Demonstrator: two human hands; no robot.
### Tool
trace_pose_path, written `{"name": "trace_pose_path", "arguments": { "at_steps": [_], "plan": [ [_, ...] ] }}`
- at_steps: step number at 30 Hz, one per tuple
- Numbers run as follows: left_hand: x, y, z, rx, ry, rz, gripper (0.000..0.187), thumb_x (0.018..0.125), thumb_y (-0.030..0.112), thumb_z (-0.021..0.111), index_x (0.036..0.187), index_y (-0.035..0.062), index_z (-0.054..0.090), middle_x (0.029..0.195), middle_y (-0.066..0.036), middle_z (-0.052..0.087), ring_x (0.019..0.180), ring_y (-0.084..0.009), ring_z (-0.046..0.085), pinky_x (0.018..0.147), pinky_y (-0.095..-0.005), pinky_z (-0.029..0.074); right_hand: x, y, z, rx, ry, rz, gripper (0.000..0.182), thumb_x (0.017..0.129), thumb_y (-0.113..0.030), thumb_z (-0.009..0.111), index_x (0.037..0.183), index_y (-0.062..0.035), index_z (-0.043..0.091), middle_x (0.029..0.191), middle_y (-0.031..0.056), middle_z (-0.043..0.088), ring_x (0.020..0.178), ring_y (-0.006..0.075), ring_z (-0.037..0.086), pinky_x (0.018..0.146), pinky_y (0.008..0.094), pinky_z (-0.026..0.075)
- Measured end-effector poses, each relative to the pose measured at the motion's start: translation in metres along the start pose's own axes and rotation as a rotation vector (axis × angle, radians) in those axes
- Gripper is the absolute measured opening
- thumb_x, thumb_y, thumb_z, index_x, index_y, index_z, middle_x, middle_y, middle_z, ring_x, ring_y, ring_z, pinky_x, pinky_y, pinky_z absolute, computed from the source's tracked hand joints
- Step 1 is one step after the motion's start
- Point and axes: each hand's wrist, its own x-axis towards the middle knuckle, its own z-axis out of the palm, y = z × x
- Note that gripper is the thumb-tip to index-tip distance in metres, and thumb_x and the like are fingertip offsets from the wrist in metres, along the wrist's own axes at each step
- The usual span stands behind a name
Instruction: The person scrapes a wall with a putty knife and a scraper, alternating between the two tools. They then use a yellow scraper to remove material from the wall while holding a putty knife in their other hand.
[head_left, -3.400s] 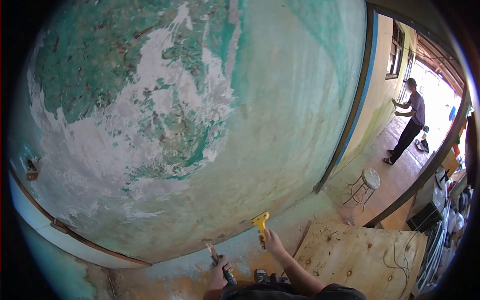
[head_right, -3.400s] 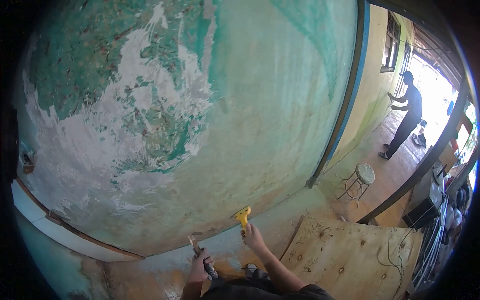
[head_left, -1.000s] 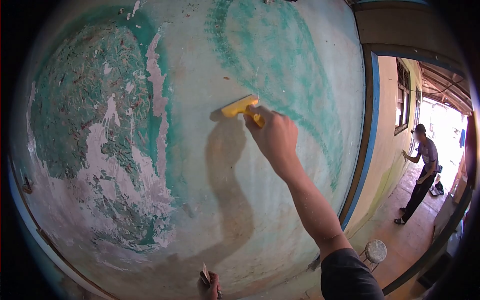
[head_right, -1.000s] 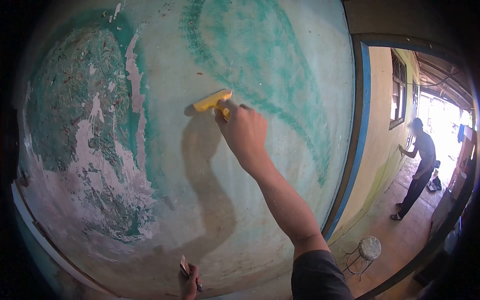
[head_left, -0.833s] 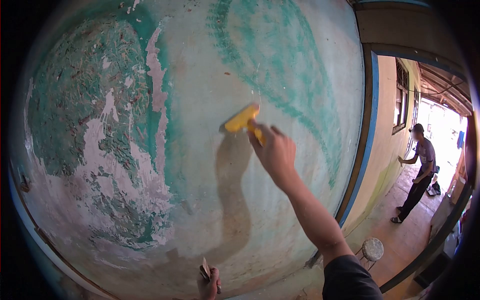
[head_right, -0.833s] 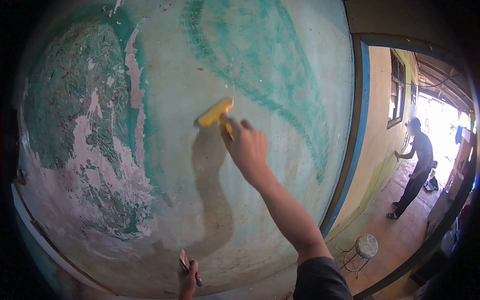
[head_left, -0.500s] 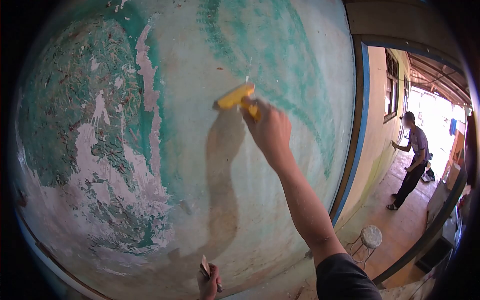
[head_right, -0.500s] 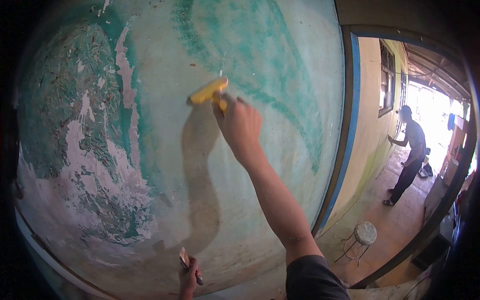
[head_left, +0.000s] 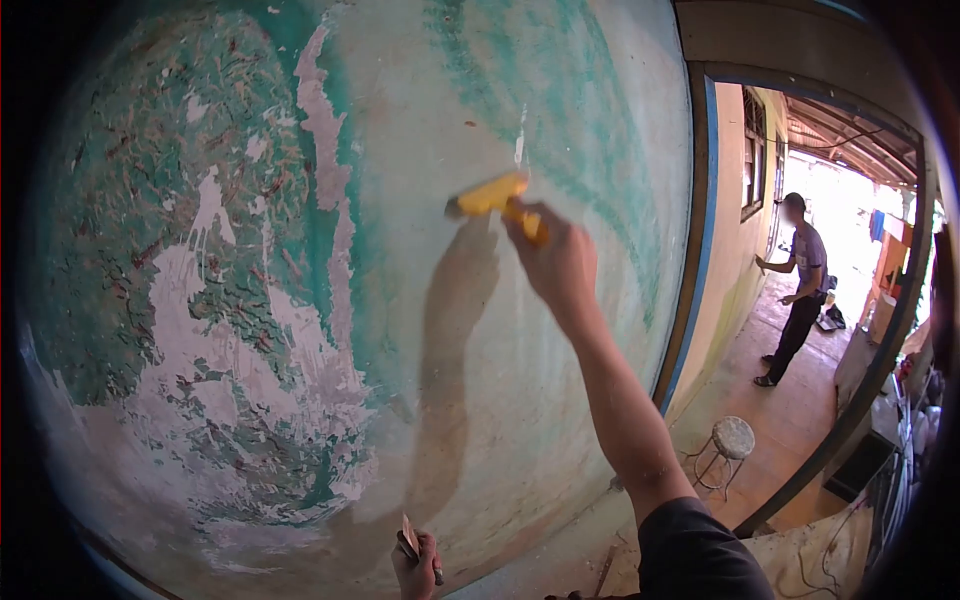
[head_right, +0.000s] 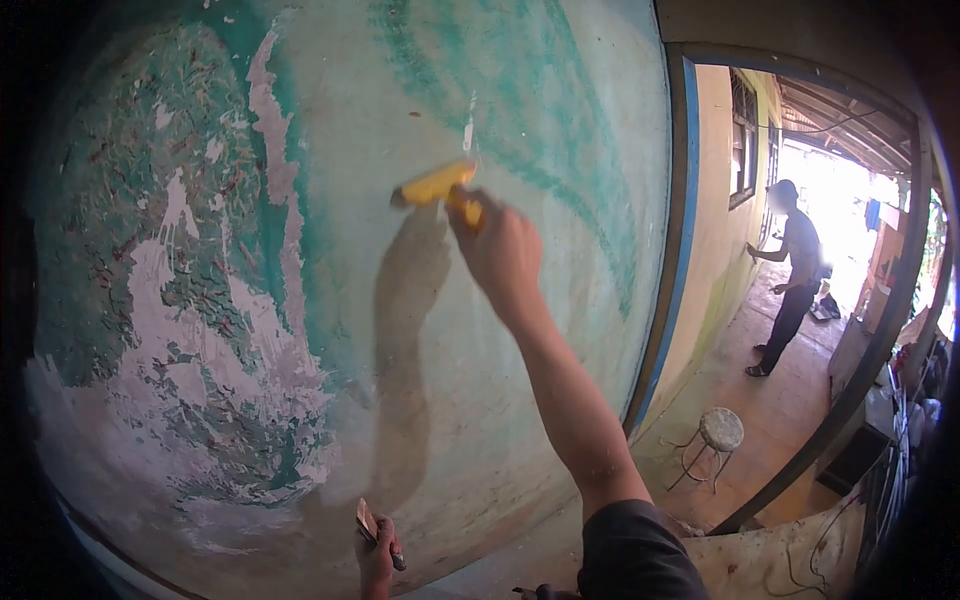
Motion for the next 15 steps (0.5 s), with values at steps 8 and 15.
{"name": "trace_pose_path", "arguments": {
  "at_steps": [8, 15],
  "plan": [
    [0.018, 0.012, -0.016, -0.073, 0.057, -0.038, 0.016, 0.096, 0.014, 0.063, 0.101, 0.0042, 0.051, 0.069, 0.000, 0.047, 0.051, -0.0093, 0.045, 0.047, -0.0272, 0.041, 0.135, -0.009, -0.017, -0.123, 0.047, 0.069, 0.034, 0.083, -0.038, 0.078, 0.109, -0.0148, 0.076, 0.076, 0.0162, 0.071, 0.074, 0.0358, 0.070, 0.065, 0.0436, 0.053],
    [0.016, 0.018, -0.019, -0.033, -0.058, -0.020, 0.021, 0.096, 0.014, 0.063, 0.110, 0.0024, 0.052, 0.072, -0.001, 0.049, 0.050, -0.0083, 0.046, 0.048, -0.0261, 0.041, 0.030, -0.010, -0.009, -0.170, -0.044, 0.017, 0.033, 0.086, -0.037, 0.077, 0.110, -0.0157, 0.076, 0.083, 0.0161, 0.073, 0.074, 0.0320, 0.071, 0.068, 0.0397, 0.054]
  ]
}}
